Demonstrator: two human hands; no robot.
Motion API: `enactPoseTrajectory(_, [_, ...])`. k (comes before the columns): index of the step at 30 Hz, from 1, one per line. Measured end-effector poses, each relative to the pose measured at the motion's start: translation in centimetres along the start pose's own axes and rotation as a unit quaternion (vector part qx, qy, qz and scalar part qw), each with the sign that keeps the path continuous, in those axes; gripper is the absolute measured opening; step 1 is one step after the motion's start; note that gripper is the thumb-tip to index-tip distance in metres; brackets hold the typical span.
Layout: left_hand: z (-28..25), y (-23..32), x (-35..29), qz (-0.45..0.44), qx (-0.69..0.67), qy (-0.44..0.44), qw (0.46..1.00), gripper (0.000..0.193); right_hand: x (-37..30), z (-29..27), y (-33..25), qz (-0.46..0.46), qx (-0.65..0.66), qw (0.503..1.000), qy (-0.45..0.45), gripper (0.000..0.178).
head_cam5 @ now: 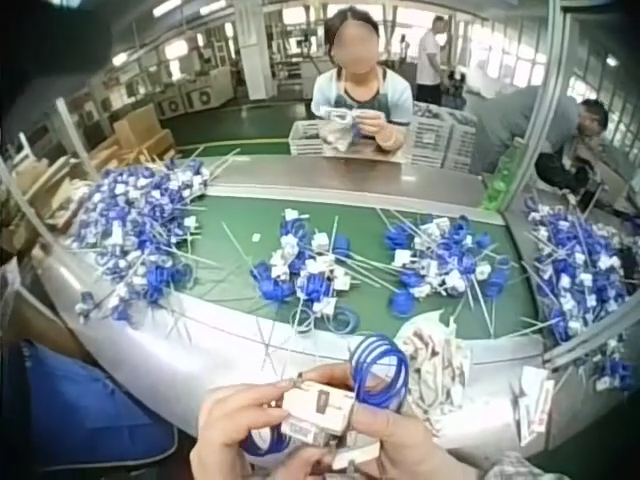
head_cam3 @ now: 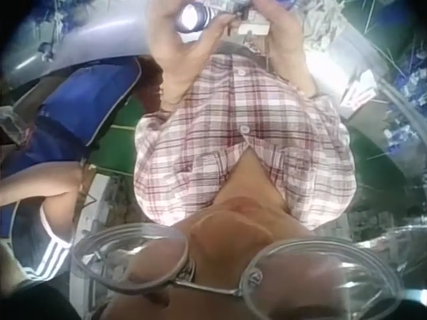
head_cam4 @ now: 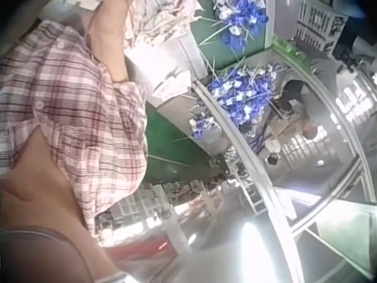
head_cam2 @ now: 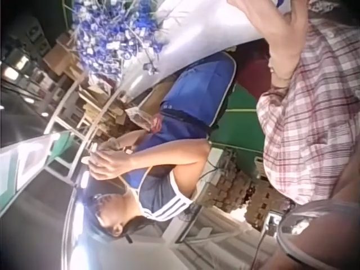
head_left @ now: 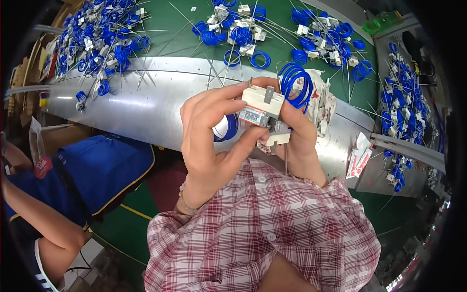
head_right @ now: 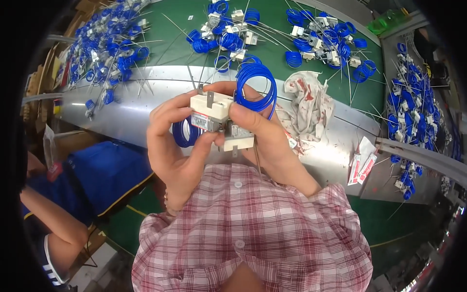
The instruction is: Applying adhesive to components and attaching wires on an assembly line.
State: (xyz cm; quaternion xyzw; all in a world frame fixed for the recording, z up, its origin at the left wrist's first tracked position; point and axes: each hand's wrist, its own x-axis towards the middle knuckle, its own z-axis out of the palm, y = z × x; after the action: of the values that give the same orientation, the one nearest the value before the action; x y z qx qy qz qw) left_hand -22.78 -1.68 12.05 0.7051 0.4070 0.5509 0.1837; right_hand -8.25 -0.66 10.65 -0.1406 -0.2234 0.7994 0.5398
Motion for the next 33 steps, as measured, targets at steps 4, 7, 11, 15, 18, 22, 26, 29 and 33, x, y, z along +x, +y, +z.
enactPoseTrajectory(4, [0.3,0.4,0.0,0.016,0.016,0.014,1.000,0.049,-0.1,-0.7,0.5,0.011,0.073,0.996,-0.042,0.049])
enactPoseTrajectory(7, [-0.2,1.1,0.3,0.021,0.025,-0.009,0.999,0.046,-0.5,-0.1,0.5,0.004,0.072,0.997,0.000,0.051])
enactPoseTrajectory(11, [-0.3,1.2,0.4,0.038,0.031,-0.040,0.998,0.044,-0.7,-0.3,0.4,-0.006,0.059,0.998,-0.001,0.052])
enactPoseTrajectory(15, [-0.9,1.5,0.6,0.024,0.046,-0.058,0.997,0.045,-0.7,0.1,0.5,-0.013,0.024,1.000,0.015,0.057])
enactPoseTrajectory(18, [-1.1,1.4,0.9,0.029,0.049,-0.078,0.995,0.045,-0.7,0.2,0.7,-0.022,0.024,0.999,0.033,0.058])
enactPoseTrajectory(22, [-1.3,1.6,1.3,0.031,0.044,-0.106,0.993,0.044,-0.6,-0.9,0.9,-0.049,0.049,0.997,-0.020,0.056])
enactPoseTrajectory(26, [-1.1,1.2,1.3,0.071,0.034,-0.121,0.990,0.046,-0.9,0.1,0.4,-0.082,-0.040,0.995,0.042,0.058])
enactPoseTrajectory(29, [-0.5,1.2,1.0,0.052,-0.019,-0.102,0.993,0.047,-1.3,-0.1,-0.2,-0.067,-0.028,0.997,0.024,0.063])
enactPoseTrajectory(33, [-0.4,1.4,1.2,0.065,0.017,-0.082,0.994,0.047,-1.1,0.1,0.7,-0.162,-0.059,0.985,0.026,0.069])
